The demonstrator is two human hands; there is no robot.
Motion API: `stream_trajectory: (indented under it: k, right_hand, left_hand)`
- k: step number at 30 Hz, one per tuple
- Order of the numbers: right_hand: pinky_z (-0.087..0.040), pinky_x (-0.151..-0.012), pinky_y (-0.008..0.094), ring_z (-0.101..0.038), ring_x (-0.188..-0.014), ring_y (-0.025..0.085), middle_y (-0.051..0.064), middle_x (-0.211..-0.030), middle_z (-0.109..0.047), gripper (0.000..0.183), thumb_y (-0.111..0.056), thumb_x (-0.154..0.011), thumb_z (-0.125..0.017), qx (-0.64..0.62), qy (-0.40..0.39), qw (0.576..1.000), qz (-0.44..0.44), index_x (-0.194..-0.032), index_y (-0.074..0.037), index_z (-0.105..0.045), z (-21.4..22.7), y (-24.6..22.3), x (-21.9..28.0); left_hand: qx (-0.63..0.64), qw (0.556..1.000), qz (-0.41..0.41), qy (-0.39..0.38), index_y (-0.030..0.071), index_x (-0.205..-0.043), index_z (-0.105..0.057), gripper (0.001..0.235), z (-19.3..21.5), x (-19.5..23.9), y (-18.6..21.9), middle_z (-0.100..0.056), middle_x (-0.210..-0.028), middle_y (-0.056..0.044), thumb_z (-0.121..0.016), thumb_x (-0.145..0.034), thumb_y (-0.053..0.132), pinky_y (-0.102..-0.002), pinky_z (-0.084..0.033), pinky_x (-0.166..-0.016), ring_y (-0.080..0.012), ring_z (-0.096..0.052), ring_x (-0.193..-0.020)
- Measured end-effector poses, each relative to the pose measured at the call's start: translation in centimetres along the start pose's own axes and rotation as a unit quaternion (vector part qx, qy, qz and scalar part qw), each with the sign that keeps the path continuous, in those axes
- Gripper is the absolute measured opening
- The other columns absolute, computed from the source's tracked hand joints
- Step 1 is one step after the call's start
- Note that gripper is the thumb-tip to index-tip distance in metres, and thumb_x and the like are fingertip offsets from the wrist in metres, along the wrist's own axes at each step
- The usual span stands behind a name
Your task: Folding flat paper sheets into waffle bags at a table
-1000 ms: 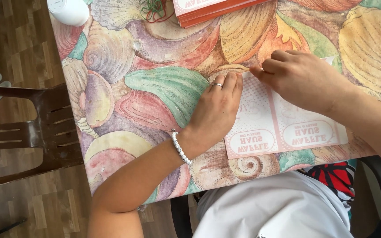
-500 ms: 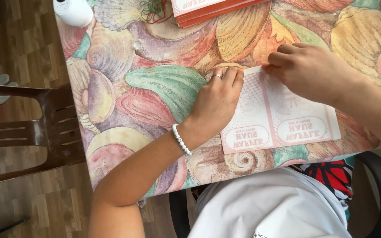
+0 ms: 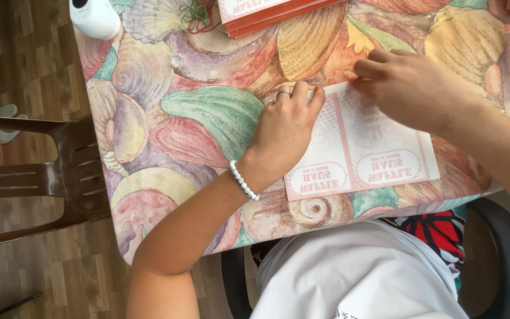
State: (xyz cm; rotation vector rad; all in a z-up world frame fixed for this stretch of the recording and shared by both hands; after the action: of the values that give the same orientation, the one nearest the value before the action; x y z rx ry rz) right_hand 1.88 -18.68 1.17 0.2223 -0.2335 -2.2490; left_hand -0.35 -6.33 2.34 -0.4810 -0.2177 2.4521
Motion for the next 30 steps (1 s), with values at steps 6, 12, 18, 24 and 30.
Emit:
stream_trajectory:
  k: [6,12,18,24,30]
  right_hand:
    - [-0.059,-0.074,0.031,-0.063,-0.089,0.017,-0.009,-0.092,-0.064,0.037,-0.007,-0.090,-0.064,0.045,-0.006,0.999,-0.027,-0.123,-0.023,-0.067,-0.9,1.5,1.8]
    - [-0.058,-0.070,0.030,-0.062,-0.085,0.017,-0.012,-0.088,-0.065,0.051,-0.008,-0.092,-0.059,0.056,-0.026,0.998,-0.021,-0.138,-0.030,-0.064,-0.9,1.5,1.0]
    - [-0.058,-0.073,0.029,-0.062,-0.089,0.015,-0.011,-0.091,-0.060,0.041,-0.011,-0.092,-0.060,0.060,-0.038,0.997,-0.007,-0.129,-0.029,-0.065,-0.9,1.9,1.3]
    - [-0.059,-0.076,0.030,-0.063,-0.095,0.016,-0.008,-0.100,-0.060,0.019,-0.010,-0.093,-0.065,0.070,-0.006,0.997,-0.019,-0.105,-0.023,-0.070,-1.3,3.0,3.4]
    - [-0.057,-0.073,0.023,-0.062,-0.088,0.011,-0.018,-0.091,-0.062,0.046,-0.014,-0.095,-0.063,0.131,-0.020,0.991,-0.036,-0.137,-0.033,-0.065,-1.5,3.0,3.9]
  left_hand:
    - [0.033,0.998,-0.022,-0.039,0.025,-0.133,-0.061,0.050,-1.0,-1.0,-0.4,-0.053,-0.098,-0.008,-0.062,-0.087,0.006,-0.032,-0.053,-0.049,-0.0219,-0.060,-0.071]
    - [-0.004,0.997,-0.040,-0.058,0.026,-0.137,-0.056,0.050,-0.6,-1.1,-0.1,-0.053,-0.097,-0.007,-0.059,-0.090,0.009,-0.029,-0.053,-0.049,-0.0187,-0.060,-0.072]
    - [0.004,0.994,-0.029,-0.102,0.033,-0.146,-0.053,0.056,-1.6,-1.2,0.3,-0.052,-0.103,-0.007,-0.057,-0.094,0.015,-0.032,-0.055,-0.054,-0.0222,-0.060,-0.083]
    - [-0.052,0.992,-0.068,-0.090,0.013,-0.144,-0.053,0.051,-2.2,-0.4,2.6,-0.044,-0.145,-0.015,-0.054,-0.093,0.019,-0.054,-0.040,-0.104,-0.0324,-0.040,-0.138]
    - [-0.048,0.996,-0.068,-0.033,0.008,-0.138,-0.056,0.043,-1.0,-0.9,2.4,-0.055,-0.123,-0.008,-0.055,-0.097,0.020,-0.032,-0.051,-0.078,-0.0203,-0.057,-0.099]
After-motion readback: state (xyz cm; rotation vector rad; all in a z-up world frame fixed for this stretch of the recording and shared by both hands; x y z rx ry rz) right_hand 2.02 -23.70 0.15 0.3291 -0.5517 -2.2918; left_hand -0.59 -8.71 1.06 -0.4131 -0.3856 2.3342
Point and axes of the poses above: each hand's wrist, its own x-axis away from the middle knuckle, its own z-axis out of the back of the hand, y = z × x, the point moved 9 cm from there along -x, towards the middle knuckle
